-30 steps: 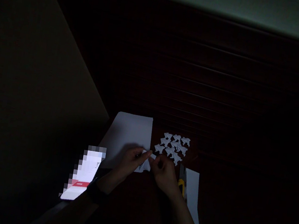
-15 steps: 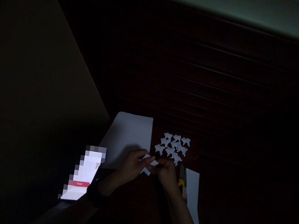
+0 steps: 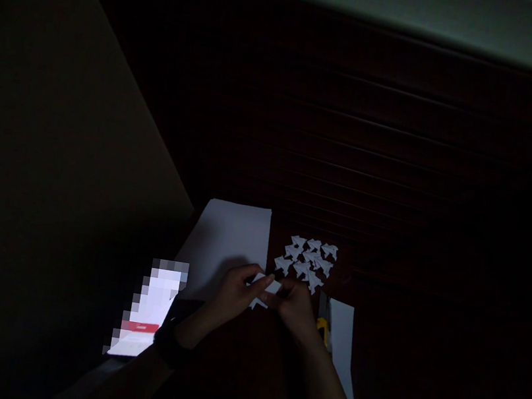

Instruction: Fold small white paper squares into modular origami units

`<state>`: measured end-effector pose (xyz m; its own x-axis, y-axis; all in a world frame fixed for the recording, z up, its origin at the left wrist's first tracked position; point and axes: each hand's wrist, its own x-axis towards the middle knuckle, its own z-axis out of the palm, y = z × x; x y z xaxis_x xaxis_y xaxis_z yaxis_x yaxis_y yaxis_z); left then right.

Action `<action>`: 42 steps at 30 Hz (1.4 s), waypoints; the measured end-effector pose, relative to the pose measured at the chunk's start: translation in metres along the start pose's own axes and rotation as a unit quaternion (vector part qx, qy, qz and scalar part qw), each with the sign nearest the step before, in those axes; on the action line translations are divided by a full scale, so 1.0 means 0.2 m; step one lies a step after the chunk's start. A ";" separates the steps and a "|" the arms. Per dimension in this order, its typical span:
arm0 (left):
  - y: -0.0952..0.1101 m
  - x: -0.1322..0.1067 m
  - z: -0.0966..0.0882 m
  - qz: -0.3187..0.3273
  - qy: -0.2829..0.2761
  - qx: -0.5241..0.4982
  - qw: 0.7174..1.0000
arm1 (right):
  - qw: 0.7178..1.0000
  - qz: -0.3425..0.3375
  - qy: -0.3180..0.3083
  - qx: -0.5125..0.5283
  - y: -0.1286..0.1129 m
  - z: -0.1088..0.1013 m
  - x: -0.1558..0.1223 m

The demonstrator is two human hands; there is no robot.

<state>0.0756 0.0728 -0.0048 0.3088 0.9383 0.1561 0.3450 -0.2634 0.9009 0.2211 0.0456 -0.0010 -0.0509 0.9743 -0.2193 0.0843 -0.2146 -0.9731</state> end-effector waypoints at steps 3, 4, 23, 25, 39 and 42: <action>0.01 0.00 -0.01 0.006 -0.003 -0.013 1.000 | 1.000 0.014 0.002 0.014 0.01 0.00 0.00; 0.01 0.00 -0.01 0.005 -0.003 -0.015 1.000 | 1.000 0.022 0.004 0.016 0.02 0.00 0.00; 0.02 -0.05 -0.02 0.003 -0.017 0.011 1.000 | 0.970 -0.060 0.027 -0.234 0.07 -0.03 0.00; 0.02 -0.06 -0.01 -0.003 -0.010 0.009 1.000 | 0.968 -0.069 0.021 -0.239 0.07 -0.02 -0.01; 0.09 -0.24 -0.04 -0.013 0.030 -0.082 0.996 | 0.943 -0.145 0.087 -0.285 0.03 0.06 -0.25; 0.11 -0.32 -0.03 -0.016 0.028 -0.102 0.994 | 0.945 -0.143 0.116 -0.269 0.04 0.08 -0.31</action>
<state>0.0581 0.0094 0.0068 0.2485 0.9580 0.1432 0.1654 -0.1877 0.9682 0.2080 -0.0180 0.0046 0.0650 0.9894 0.1302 0.5976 0.0659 -0.7991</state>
